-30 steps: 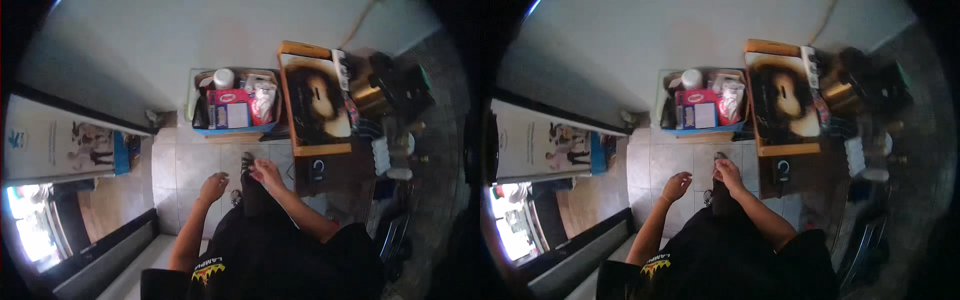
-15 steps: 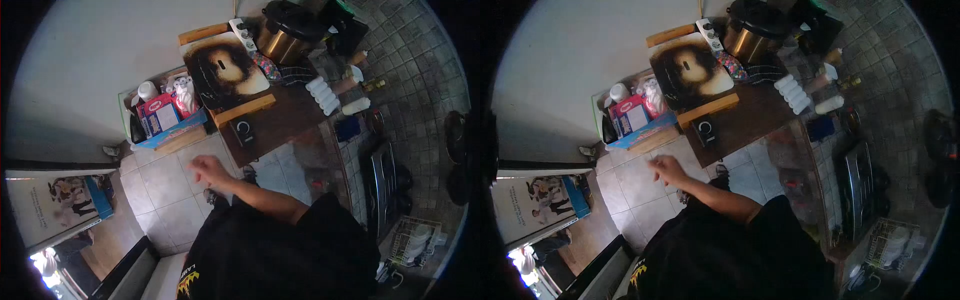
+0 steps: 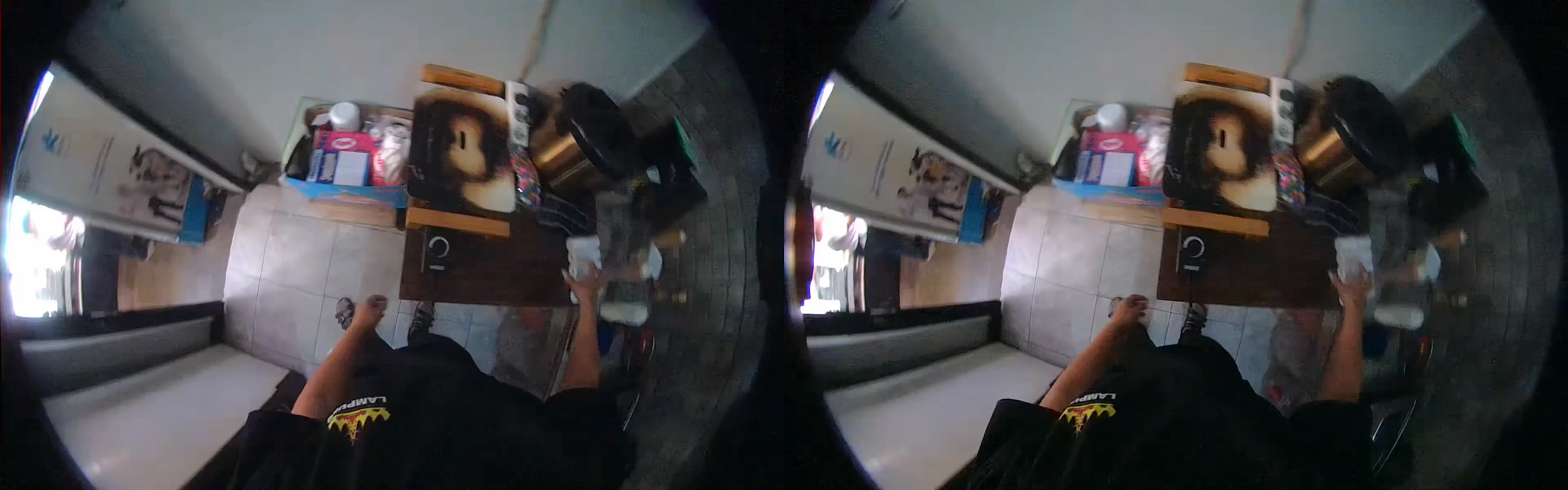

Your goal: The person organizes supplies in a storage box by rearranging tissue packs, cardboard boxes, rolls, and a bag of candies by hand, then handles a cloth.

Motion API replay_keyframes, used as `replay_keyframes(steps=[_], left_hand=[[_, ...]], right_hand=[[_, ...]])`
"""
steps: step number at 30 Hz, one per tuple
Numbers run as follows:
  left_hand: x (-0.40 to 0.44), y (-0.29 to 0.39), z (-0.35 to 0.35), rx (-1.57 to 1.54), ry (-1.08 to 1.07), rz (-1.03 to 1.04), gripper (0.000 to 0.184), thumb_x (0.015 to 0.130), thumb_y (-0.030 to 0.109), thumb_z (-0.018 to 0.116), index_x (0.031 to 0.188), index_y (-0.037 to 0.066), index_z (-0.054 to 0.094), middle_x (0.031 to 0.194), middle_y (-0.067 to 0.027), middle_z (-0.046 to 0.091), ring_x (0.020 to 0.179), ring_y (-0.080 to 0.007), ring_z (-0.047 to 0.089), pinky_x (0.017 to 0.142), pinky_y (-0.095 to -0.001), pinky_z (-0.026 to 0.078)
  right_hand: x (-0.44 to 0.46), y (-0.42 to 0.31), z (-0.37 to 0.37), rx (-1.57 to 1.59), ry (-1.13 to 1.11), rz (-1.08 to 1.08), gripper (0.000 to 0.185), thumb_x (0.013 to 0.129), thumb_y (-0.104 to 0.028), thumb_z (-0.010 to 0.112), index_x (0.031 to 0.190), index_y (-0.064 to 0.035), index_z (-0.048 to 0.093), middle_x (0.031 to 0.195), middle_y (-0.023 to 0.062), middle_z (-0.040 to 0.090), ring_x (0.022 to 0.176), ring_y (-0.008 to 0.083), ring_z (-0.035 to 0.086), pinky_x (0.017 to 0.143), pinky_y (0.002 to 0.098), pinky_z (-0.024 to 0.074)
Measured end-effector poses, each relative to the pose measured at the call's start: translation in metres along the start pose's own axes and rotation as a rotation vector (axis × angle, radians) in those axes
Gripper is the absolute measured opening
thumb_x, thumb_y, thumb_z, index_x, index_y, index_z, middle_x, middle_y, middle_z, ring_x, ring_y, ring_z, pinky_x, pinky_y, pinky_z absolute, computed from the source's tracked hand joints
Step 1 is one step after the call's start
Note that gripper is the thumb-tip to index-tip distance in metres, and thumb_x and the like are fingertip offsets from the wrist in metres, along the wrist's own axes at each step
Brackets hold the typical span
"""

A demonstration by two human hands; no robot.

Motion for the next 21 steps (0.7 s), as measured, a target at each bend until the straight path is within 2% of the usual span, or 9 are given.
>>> replay_keyframes(steps=[2, 3, 4, 5, 8, 10, 12, 16, 21], left_hand=[[-0.039, 0.078, 0.037, 0.569, 0.18, 0.299, 0.028, 0.079, 0.027, 0.057, 0.097, 0.006, 0.06, 0.082, -0.0143, 0.063, 0.074, -0.0269, 0.062, 0.068, -0.0369, 0.048], [-0.043, 0.077, 0.035, 0.551, 0.211, 0.296, 0.028, 0.079, 0.027, 0.057, 0.097, 0.006, 0.06, 0.082, -0.0143, 0.063, 0.074, -0.0269, 0.062, 0.068, -0.0369, 0.048], [-0.045, 0.065, 0.029, 0.545, 0.241, 0.272, 0.027, 0.078, 0.027, 0.056, 0.095, 0.006, 0.06, 0.082, -0.0156, 0.063, 0.076, -0.0278, 0.061, 0.069, -0.0374, 0.048], [-0.047, 0.049, 0.02, 0.54, 0.268, 0.248, 0.027, 0.078, 0.027, 0.056, 0.093, 0.005, 0.061, 0.083, -0.0169, 0.062, 0.077, -0.0287, 0.061, 0.07, -0.0378, 0.047], [-0.083, 0.007, -0.025, 0.541, 0.414, -0.013, 0.025, 0.078, 0.027, 0.053, 0.082, 0.004, 0.063, 0.077, -0.0155, 0.063, 0.074, -0.0271, 0.062, 0.067, -0.0368, 0.047], [-0.131, -0.026, -0.052, 0.088, 0.494, -0.329, 0.025, 0.08, 0.026, 0.05, 0.089, 0.006, 0.061, 0.076, -0.0099, 0.062, 0.068, -0.0217, 0.06, 0.057, -0.0352, 0.046], [-0.171, -0.069, -0.077, -0.256, 0.582, -0.437, 0.026, 0.081, 0.026, 0.051, 0.099, 0.008, 0.055, 0.079, -0.0045, 0.059, 0.065, -0.0166, 0.057, 0.051, -0.0309, 0.041], [-0.234, -0.101, -0.096, -0.375, 0.674, -0.506, 0.031, 0.081, 0.028, 0.053, 0.105, 0.01, 0.049, 0.085, -0.0042, 0.058, 0.066, -0.0171, 0.057, 0.052, -0.0298, 0.039], [-0.238, -0.094, -0.091, -0.323, 0.646, -0.484, 0.034, 0.081, 0.031, 0.054, 0.106, 0.009, 0.049, 0.086, -0.0056, 0.058, 0.07, -0.0175, 0.057, 0.055, -0.0309, 0.041]], right_hand=[[0.021, 0.127, 0.09, -0.111, -0.138, -0.066, 0.087, 0.066, -0.063, 0.058, 0.128, -0.0068, 0.035, 0.126, 0.0156, 0.038, 0.112, 0.0333, 0.039, 0.092, 0.0452, 0.0329], [0.044, 0.188, 0.177, 0.598, -0.355, 0.097, 0.102, 0.063, -0.071, 0.053, 0.136, -0.0081, 0.018, 0.135, 0.0158, 0.026, 0.121, 0.0339, 0.028, 0.097, 0.045, 0.0279], [0.027, 0.144, 0.104, 0.598, -0.361, 0.064, 0.102, 0.063, -0.071, 0.053, 0.136, -0.0081, 0.018, 0.135, 0.0158, 0.026, 0.121, 0.0339, 0.028, 0.097, 0.045, 0.0279], [0.003, 0.037, 0.02, -0.279, -0.481, 0.206, 0.108, 0.06, -0.069, 0.057, 0.137, -0.0095, 0.012, 0.139, 0.0164, 0.017, 0.127, 0.0334, 0.019, 0.101, 0.0449, 0.0234], [0.004, 0.03, 0.001, 0.053, -0.403, 0.237, 0.117, 0.054, -0.055, 0.073, 0.137, -0.0057, 0.006, 0.14, 0.0172, 0.014, 0.128, 0.036, 0.012, 0.103, 0.0475, 0.0123], [0.007, 0.049, 0.021, 0.072, -0.366, 0.194, 0.116, 0.055, -0.054, 0.074, 0.137, -0.0068, 0.007, 0.14, 0.0174, 0.014, 0.128, 0.0358, 0.013, 0.103, 0.0475, 0.0126], [0.017, 0.061, 0.029, 0.108, -0.276, 0.148, 0.114, 0.055, -0.051, 0.075, 0.137, -0.0091, 0.008, 0.14, 0.0178, 0.015, 0.128, 0.0354, 0.015, 0.103, 0.0475, 0.0132], [0.011, 0.021, -0.02, 0.058, -0.327, 0.158, 0.109, 0.054, -0.038, 0.08, 0.137, -0.0113, 0.014, 0.135, 0.0191, 0.027, 0.123, 0.033, 0.029, 0.097, 0.0447, 0.0277], [0.037, 0.081, 0.021, 0.352, -0.338, 0.151, 0.093, 0.059, -0.038, 0.075, 0.133, -0.0107, 0.026, 0.128, 0.0177, 0.038, 0.118, 0.0339, 0.036, 0.092, 0.0451, 0.0336]])
Point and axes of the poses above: each hand's wrist, its own x-axis towards the middle knuckle, its own z-axis out of the palm, y = z × x, the point moved 7 cm from there along x, towards the middle knuckle
